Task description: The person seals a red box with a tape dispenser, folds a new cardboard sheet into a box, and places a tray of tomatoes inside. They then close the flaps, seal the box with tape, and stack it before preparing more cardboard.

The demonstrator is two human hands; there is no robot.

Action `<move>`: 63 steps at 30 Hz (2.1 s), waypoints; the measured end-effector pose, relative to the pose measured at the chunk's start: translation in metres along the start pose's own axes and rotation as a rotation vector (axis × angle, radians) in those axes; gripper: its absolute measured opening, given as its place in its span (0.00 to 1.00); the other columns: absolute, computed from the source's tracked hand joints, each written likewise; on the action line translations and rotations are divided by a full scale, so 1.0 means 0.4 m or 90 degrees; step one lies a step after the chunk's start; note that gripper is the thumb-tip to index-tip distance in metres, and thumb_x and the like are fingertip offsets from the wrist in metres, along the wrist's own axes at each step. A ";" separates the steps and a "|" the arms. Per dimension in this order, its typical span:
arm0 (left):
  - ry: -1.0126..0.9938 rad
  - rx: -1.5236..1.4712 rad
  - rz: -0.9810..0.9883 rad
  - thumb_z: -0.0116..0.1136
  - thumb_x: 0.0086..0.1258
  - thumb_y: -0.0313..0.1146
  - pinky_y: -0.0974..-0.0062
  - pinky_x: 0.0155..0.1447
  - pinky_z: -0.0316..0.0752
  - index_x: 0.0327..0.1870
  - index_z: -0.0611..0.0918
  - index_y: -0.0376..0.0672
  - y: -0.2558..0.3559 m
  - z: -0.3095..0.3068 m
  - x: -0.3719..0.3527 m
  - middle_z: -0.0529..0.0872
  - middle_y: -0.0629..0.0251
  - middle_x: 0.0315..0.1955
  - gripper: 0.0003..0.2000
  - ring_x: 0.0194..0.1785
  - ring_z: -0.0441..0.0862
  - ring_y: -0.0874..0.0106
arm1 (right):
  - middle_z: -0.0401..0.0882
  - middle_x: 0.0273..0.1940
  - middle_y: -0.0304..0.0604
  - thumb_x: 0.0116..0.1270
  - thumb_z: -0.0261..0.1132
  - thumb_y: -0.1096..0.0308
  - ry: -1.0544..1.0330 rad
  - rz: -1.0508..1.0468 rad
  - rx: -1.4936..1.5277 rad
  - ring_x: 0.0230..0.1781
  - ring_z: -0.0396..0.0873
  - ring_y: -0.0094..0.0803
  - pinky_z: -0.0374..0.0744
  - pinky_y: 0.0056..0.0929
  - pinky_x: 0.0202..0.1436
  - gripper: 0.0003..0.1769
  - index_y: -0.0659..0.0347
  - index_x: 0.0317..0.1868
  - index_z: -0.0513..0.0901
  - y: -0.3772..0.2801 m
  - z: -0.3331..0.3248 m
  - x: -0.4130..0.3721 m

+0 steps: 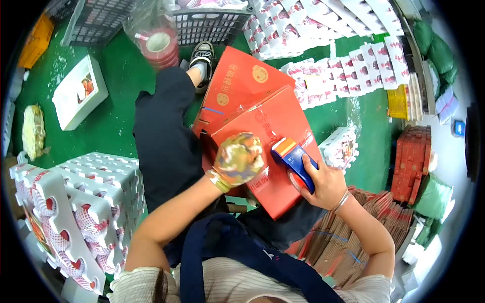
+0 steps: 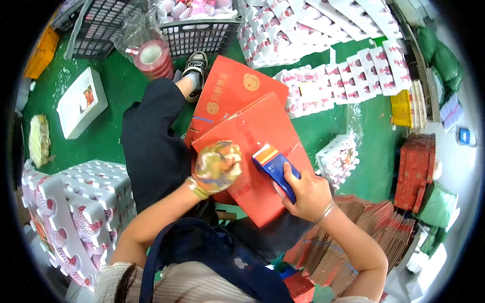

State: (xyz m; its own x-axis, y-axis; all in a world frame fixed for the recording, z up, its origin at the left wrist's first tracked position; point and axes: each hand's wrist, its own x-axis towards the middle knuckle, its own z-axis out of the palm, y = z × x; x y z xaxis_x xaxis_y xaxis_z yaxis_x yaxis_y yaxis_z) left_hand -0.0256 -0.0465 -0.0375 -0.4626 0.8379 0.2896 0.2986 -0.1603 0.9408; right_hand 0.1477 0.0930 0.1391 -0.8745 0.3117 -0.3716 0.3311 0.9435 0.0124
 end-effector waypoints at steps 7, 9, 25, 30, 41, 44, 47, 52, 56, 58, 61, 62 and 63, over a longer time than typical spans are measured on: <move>-0.067 -0.408 -0.383 0.44 0.80 0.33 0.77 0.60 0.72 0.66 0.71 0.32 -0.239 -0.268 0.285 0.79 0.64 0.60 0.19 0.58 0.77 0.75 | 0.73 0.31 0.51 0.59 0.68 0.53 0.025 0.005 0.004 0.22 0.78 0.43 0.77 0.38 0.26 0.36 0.57 0.67 0.72 0.020 0.009 -0.006; -0.250 -0.208 -0.432 0.40 0.82 0.43 0.74 0.64 0.71 0.73 0.64 0.39 -0.192 -0.175 0.270 0.71 0.66 0.69 0.25 0.64 0.73 0.75 | 0.73 0.31 0.51 0.58 0.69 0.53 0.005 0.005 0.002 0.23 0.79 0.43 0.77 0.39 0.26 0.38 0.56 0.67 0.71 0.034 0.013 -0.009; 0.045 0.512 0.072 0.59 0.66 0.35 0.62 0.55 0.74 0.49 0.78 0.43 0.052 -0.026 0.103 0.79 0.58 0.49 0.13 0.50 0.79 0.59 | 0.76 0.35 0.55 0.55 0.70 0.57 -0.030 -0.011 0.016 0.26 0.81 0.46 0.78 0.44 0.27 0.41 0.55 0.69 0.64 0.041 0.018 -0.030; 0.033 0.614 0.011 0.57 0.68 0.36 0.60 0.57 0.72 0.59 0.75 0.41 0.063 0.007 0.104 0.78 0.53 0.53 0.19 0.54 0.78 0.54 | 0.76 0.35 0.55 0.55 0.69 0.59 0.009 0.006 0.036 0.25 0.81 0.46 0.78 0.43 0.27 0.40 0.55 0.68 0.65 0.049 0.028 -0.066; 0.022 0.633 0.036 0.54 0.71 0.35 0.60 0.58 0.71 0.59 0.75 0.40 0.068 0.011 0.097 0.79 0.54 0.54 0.18 0.58 0.77 0.56 | 0.74 0.31 0.47 0.50 0.71 0.62 -0.008 0.036 -0.024 0.24 0.78 0.39 0.75 0.36 0.28 0.42 0.51 0.68 0.66 0.043 0.075 -0.194; 0.029 0.659 0.042 0.53 0.71 0.34 0.61 0.58 0.71 0.60 0.76 0.41 0.062 0.013 0.097 0.79 0.55 0.55 0.17 0.58 0.77 0.56 | 0.74 0.31 0.47 0.50 0.72 0.61 -0.025 0.038 0.005 0.24 0.79 0.39 0.74 0.36 0.28 0.43 0.52 0.68 0.67 0.038 0.075 -0.193; 0.021 0.664 0.027 0.52 0.71 0.33 0.61 0.58 0.71 0.60 0.76 0.41 0.057 0.008 0.105 0.79 0.55 0.55 0.18 0.57 0.78 0.56 | 0.72 0.31 0.46 0.47 0.73 0.61 0.002 0.035 0.014 0.25 0.78 0.38 0.75 0.35 0.30 0.44 0.52 0.68 0.67 0.045 0.051 -0.201; 0.007 0.691 0.009 0.55 0.69 0.34 0.62 0.58 0.68 0.64 0.74 0.45 0.051 0.014 0.104 0.78 0.57 0.55 0.21 0.57 0.77 0.60 | 0.70 0.31 0.44 0.44 0.74 0.61 -0.020 0.045 -0.013 0.27 0.76 0.35 0.74 0.33 0.30 0.45 0.52 0.67 0.68 0.026 -0.043 -0.248; 0.020 0.678 0.023 0.54 0.70 0.35 0.63 0.57 0.69 0.65 0.74 0.45 0.045 0.014 0.101 0.78 0.58 0.56 0.22 0.56 0.77 0.61 | 0.68 0.32 0.44 0.40 0.77 0.60 -0.049 0.066 -0.025 0.27 0.74 0.35 0.74 0.34 0.29 0.50 0.54 0.68 0.67 0.038 -0.031 -0.253; 0.017 0.676 0.023 0.54 0.70 0.35 0.63 0.56 0.69 0.66 0.73 0.46 0.042 0.015 0.099 0.78 0.59 0.56 0.22 0.56 0.78 0.61 | 0.69 0.32 0.45 0.40 0.77 0.60 -0.047 0.075 -0.030 0.25 0.75 0.36 0.74 0.35 0.28 0.50 0.54 0.68 0.67 0.044 0.010 -0.244; 0.009 0.674 0.012 0.54 0.70 0.34 0.62 0.59 0.68 0.67 0.73 0.47 0.048 0.015 0.107 0.78 0.59 0.58 0.23 0.59 0.76 0.61 | 0.71 0.32 0.47 0.41 0.75 0.62 -0.054 0.079 -0.012 0.24 0.77 0.37 0.74 0.34 0.28 0.48 0.54 0.68 0.67 0.037 0.037 -0.228; -0.002 0.666 0.000 0.53 0.70 0.34 0.62 0.61 0.67 0.67 0.73 0.47 0.052 0.014 0.104 0.77 0.60 0.59 0.23 0.61 0.75 0.61 | 0.71 0.32 0.47 0.41 0.75 0.62 -0.056 0.084 -0.007 0.24 0.77 0.37 0.74 0.34 0.28 0.48 0.54 0.68 0.67 0.031 0.049 -0.223; -0.006 0.663 0.003 0.53 0.70 0.34 0.62 0.61 0.67 0.67 0.73 0.47 0.054 0.013 0.102 0.77 0.60 0.59 0.23 0.61 0.75 0.61 | 0.72 0.31 0.47 0.44 0.73 0.63 -0.060 0.081 -0.006 0.23 0.77 0.37 0.74 0.34 0.27 0.45 0.53 0.67 0.67 0.030 0.063 -0.214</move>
State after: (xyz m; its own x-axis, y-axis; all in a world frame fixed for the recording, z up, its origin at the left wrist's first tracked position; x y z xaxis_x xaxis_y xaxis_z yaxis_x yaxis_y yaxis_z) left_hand -0.0339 -0.0131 -0.0062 -0.4542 0.8431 0.2878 0.8754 0.3623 0.3202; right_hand 0.2356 0.0747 0.1477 -0.7882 0.4181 -0.4516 0.4342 0.8978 0.0733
